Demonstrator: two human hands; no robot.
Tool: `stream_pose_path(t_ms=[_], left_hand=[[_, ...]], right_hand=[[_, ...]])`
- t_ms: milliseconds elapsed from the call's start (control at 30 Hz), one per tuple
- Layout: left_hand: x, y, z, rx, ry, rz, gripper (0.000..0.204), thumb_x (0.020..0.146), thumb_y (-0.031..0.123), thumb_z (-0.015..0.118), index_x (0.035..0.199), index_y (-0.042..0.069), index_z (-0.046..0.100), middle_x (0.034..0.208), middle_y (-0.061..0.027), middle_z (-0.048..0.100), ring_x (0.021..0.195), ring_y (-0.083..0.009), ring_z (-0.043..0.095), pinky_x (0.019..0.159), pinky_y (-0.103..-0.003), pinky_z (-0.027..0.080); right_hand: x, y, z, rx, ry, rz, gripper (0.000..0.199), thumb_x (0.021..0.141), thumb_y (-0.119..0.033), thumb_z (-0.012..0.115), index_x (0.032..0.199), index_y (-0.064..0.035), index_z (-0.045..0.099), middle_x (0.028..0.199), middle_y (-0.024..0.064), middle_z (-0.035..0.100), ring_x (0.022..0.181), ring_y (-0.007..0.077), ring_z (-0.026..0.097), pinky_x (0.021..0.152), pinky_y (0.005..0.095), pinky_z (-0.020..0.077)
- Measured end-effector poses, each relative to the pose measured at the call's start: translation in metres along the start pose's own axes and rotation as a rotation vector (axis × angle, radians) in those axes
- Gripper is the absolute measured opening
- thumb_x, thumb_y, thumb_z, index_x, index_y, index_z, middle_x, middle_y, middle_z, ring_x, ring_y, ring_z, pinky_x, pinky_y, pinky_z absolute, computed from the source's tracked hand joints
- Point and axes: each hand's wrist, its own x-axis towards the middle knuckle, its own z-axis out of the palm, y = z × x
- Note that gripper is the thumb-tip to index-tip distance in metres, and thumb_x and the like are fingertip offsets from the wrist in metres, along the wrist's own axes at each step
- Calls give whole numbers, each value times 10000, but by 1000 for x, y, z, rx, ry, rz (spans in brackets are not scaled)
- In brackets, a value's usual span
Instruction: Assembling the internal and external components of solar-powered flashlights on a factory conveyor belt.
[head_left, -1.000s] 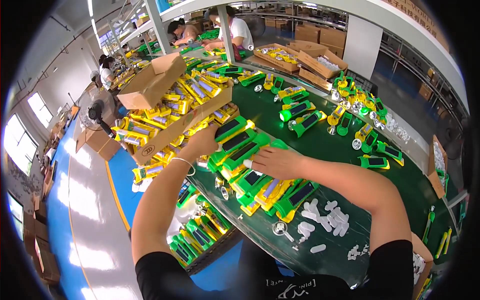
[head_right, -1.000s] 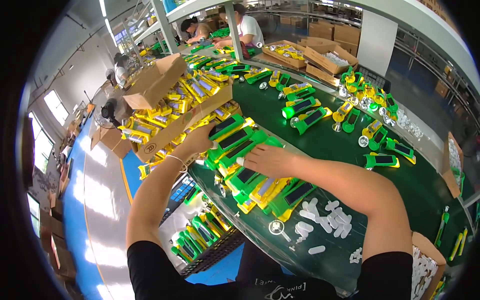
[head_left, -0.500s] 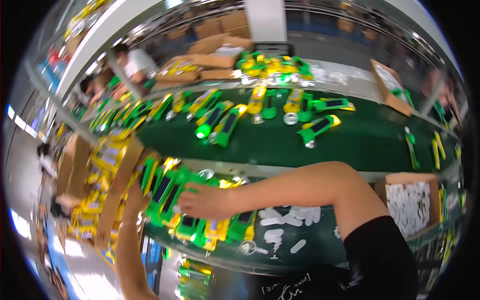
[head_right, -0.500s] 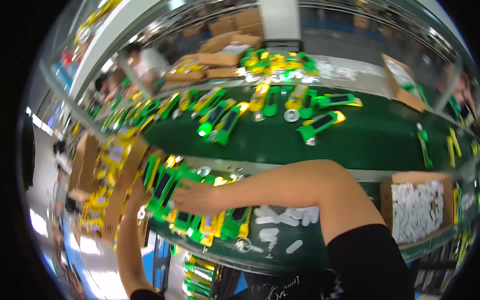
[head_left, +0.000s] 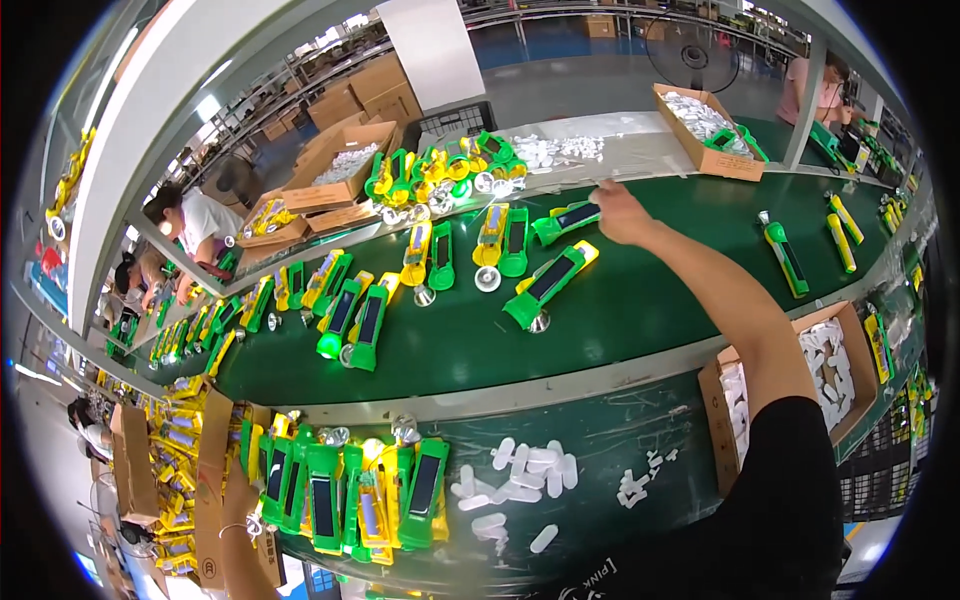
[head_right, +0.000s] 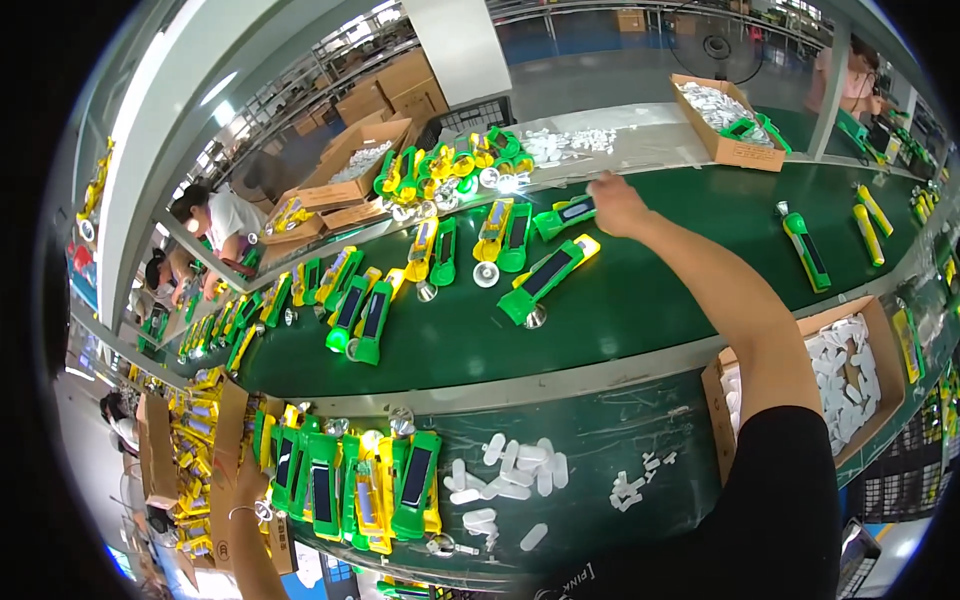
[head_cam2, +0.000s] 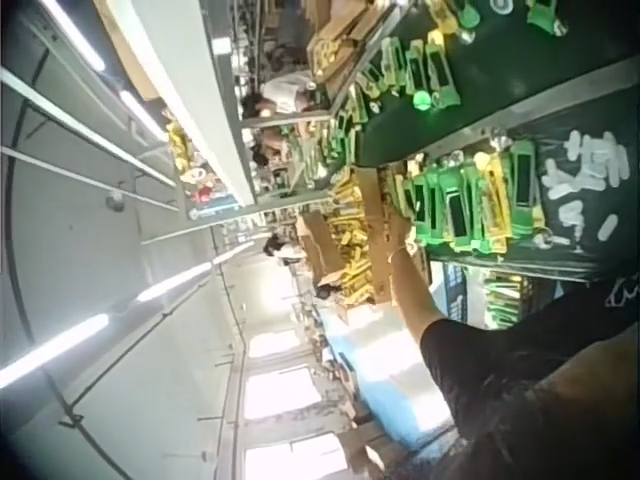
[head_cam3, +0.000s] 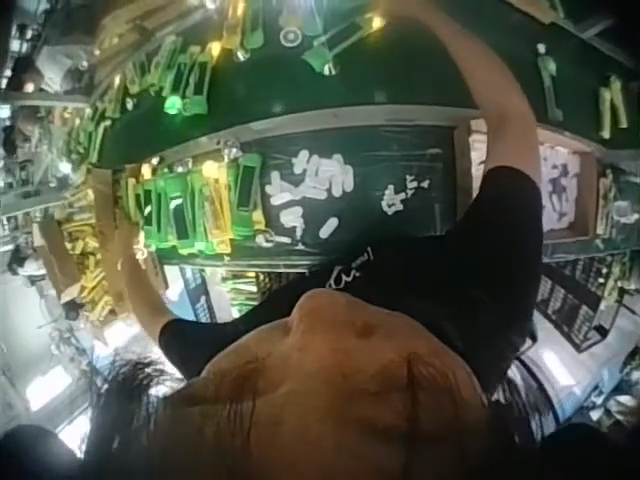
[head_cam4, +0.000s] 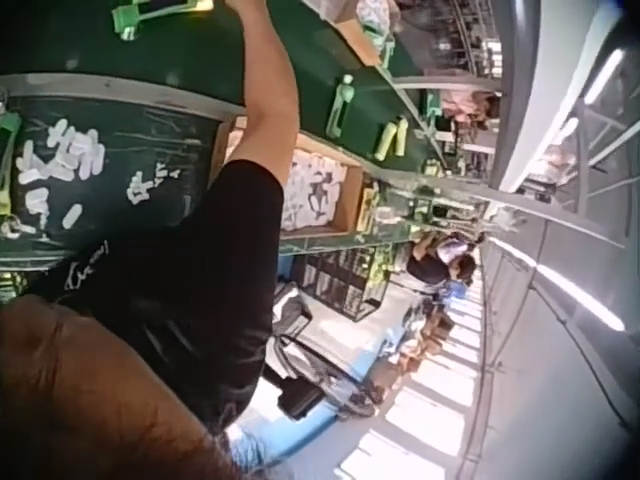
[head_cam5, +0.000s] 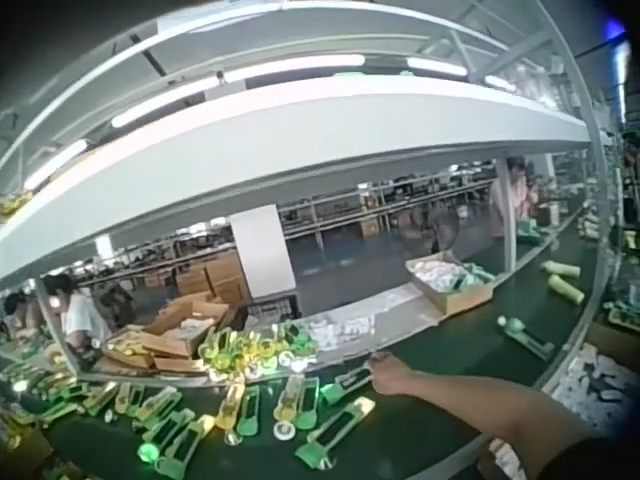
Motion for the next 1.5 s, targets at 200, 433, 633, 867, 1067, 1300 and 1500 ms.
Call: stream_pose_path(t_ms=[200, 433, 633, 867, 1067, 1300, 1500], left_hand=[[21, 14, -27, 580, -172, -304, 851, 572, 296, 704, 1303, 76, 328, 1280, -249, 359, 1191, -422, 305, 1012, -447, 216], [57, 229, -16, 161, 314, 502, 392, 711, 138, 642, 1067, 41, 509, 1007, -172, 533, 945, -326, 517, 785, -395, 439], [57, 486, 108, -80, 39, 951, 505, 668, 254, 703, 1023, -18, 468, 958, -187, 507, 922, -330, 482, 779, -402, 415], [90, 544, 175, -36, 200, 963, 458, 637, 180, 689, 967, -34, 457, 955, -192, 464, 879, -333, 463, 748, -397, 419], [103, 572, 177, -22, -27, 854, 386, 636, 155, 685, 903, -12, 462, 948, -195, 502, 891, -354, 513, 742, -414, 447], [88, 574, 193, -33, -47, 830, 222, 659, 113, 581, 847, -1, 548, 813, -157, 573, 794, -301, 579, 698, -397, 466], [36, 451, 94, -53, 82, 883, 345, 597, 133, 713, 849, 17, 508, 845, -154, 538, 812, -312, 537, 698, -407, 434]], right_hand=[[15, 20, 35, -73, -61, -103, 291, 737, -71, 512, 1022, -132, 526, 981, 45, 503, 996, 230, 473, 784, 405, 377], [47, 15, 54, -270, -255, -180, 480, 612, -134, 691, 1061, -136, 521, 1027, 32, 477, 1031, 205, 445, 775, 375, 358], [45, 44, 32, -181, -290, 59, 425, 672, -177, 670, 1061, -98, 519, 1094, 79, 449, 1099, 264, 409, 882, 440, 333], [43, 67, 38, -208, -466, 114, 476, 698, -147, 647, 1137, -126, 464, 1171, 82, 427, 1151, 262, 355, 876, 465, 334], [56, 59, 36, -139, -598, 133, 486, 672, -114, 652, 1113, -117, 447, 1087, 86, 525, 1043, 263, 500, 856, 473, 354], [24, 100, 60, -8, -508, 92, 630, 642, -118, 669, 1193, 2, 388, 1174, 205, 452, 1132, 343, 407, 964, 381, 342], [-13, 78, 40, -39, -552, 165, 577, 661, -52, 620, 1156, -8, 326, 1139, 205, 397, 1102, 378, 387, 898, 438, 371]])
